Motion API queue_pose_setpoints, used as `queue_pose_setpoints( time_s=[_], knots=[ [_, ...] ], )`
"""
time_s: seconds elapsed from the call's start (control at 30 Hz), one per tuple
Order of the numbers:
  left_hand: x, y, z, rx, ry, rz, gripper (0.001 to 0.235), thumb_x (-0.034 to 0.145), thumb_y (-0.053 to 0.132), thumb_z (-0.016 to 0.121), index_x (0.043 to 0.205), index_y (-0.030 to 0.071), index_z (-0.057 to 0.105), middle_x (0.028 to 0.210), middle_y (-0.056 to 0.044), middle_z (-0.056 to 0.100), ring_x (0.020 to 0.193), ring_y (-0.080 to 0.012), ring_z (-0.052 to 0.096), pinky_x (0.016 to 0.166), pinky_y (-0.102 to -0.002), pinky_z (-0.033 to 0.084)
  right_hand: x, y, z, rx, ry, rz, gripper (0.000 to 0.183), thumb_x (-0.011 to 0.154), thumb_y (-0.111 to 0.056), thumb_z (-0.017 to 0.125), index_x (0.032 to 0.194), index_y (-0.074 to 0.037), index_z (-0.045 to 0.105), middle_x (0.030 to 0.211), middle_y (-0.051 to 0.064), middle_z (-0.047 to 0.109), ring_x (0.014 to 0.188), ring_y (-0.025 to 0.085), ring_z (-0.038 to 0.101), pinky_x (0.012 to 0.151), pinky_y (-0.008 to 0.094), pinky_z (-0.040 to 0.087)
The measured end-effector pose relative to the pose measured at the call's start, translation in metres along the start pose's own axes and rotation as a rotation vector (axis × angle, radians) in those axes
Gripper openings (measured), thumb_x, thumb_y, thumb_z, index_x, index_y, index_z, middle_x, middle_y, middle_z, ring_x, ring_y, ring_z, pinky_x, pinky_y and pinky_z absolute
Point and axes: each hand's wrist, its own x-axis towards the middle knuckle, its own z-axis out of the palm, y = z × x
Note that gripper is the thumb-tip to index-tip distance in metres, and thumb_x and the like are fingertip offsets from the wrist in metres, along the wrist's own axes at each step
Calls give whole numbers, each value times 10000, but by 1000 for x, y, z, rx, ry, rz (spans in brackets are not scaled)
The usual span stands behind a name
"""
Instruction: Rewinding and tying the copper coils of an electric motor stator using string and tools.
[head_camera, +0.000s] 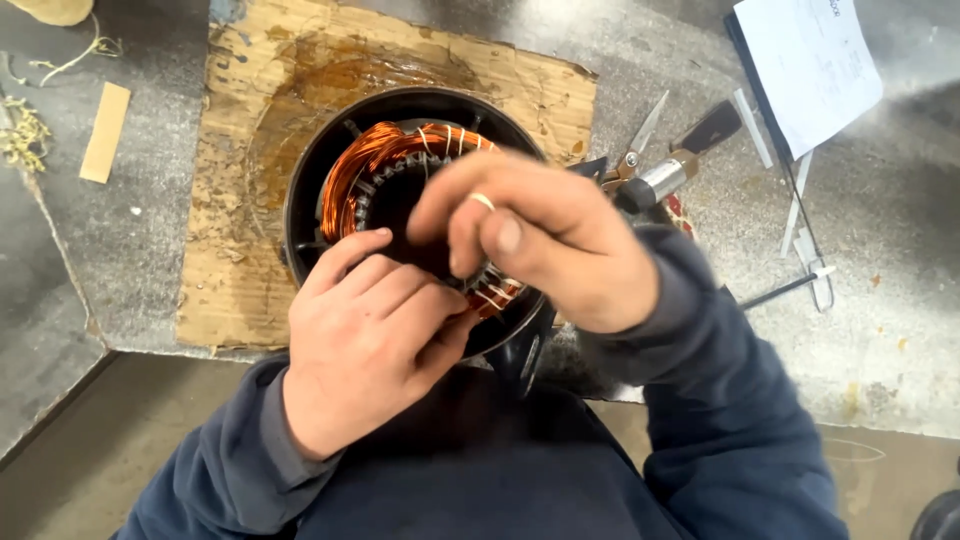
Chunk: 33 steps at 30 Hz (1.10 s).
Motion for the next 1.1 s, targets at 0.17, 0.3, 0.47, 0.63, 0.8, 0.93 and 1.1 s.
queue_pose_setpoints(
  time_s=[0.17,0.3,0.47,0.63,0.8,0.93,1.1],
  knots=[
    [-2,2,-1,22,7,8,166,815,185,813,872,107,677,776,-28,590,778,-232,611,1045,-433,481,-21,-6,24,454,114,166,421,1142,-355,513,988,18,634,928,64,618,834,144,567,800,268,469],
    [-4,5,-2,29,-9,-2,140,814,176,789,839,127,660,782,-26,596,785,-229,616,1066,-440,470,-41,-13,37,465,149,106,491,1171,-371,535,919,39,630,790,87,617,727,150,559,704,275,438],
    [-5,6,-4,89,6,22,115,857,182,758,878,129,657,859,-15,631,887,-231,638,1089,-438,443,-48,-24,43,344,130,22,497,1140,-392,544,884,27,622,726,96,635,606,158,565,598,295,435],
    [-10,3,-7,35,-17,61,114,905,223,757,923,142,679,878,5,647,884,-221,627,1084,-441,435,-48,-35,45,125,36,-171,515,1144,-394,531,795,-30,638,663,63,587,571,192,522,576,340,391],
    [-11,2,-6,35,-7,77,119,913,228,755,983,149,699,873,11,646,878,-220,622,1077,-436,440,-50,-27,41,135,-15,-267,508,1132,-394,543,777,-46,648,674,40,581,582,194,518,572,349,384],
    [-6,-3,-9,11,-57,227,212,869,200,724,1074,149,706,971,21,697,929,-216,645,1035,-429,452,-47,-24,34,161,29,-278,511,1119,-406,558,769,-45,645,686,35,591,591,186,545,580,336,421],
    [14,-4,-19,-350,-228,160,191,948,230,682,1095,108,688,988,-35,704,958,-261,662,863,-378,509,-27,-29,23,122,61,-299,522,1090,-411,548,734,-41,643,706,55,627,649,205,612,646,364,519]
  ],
)
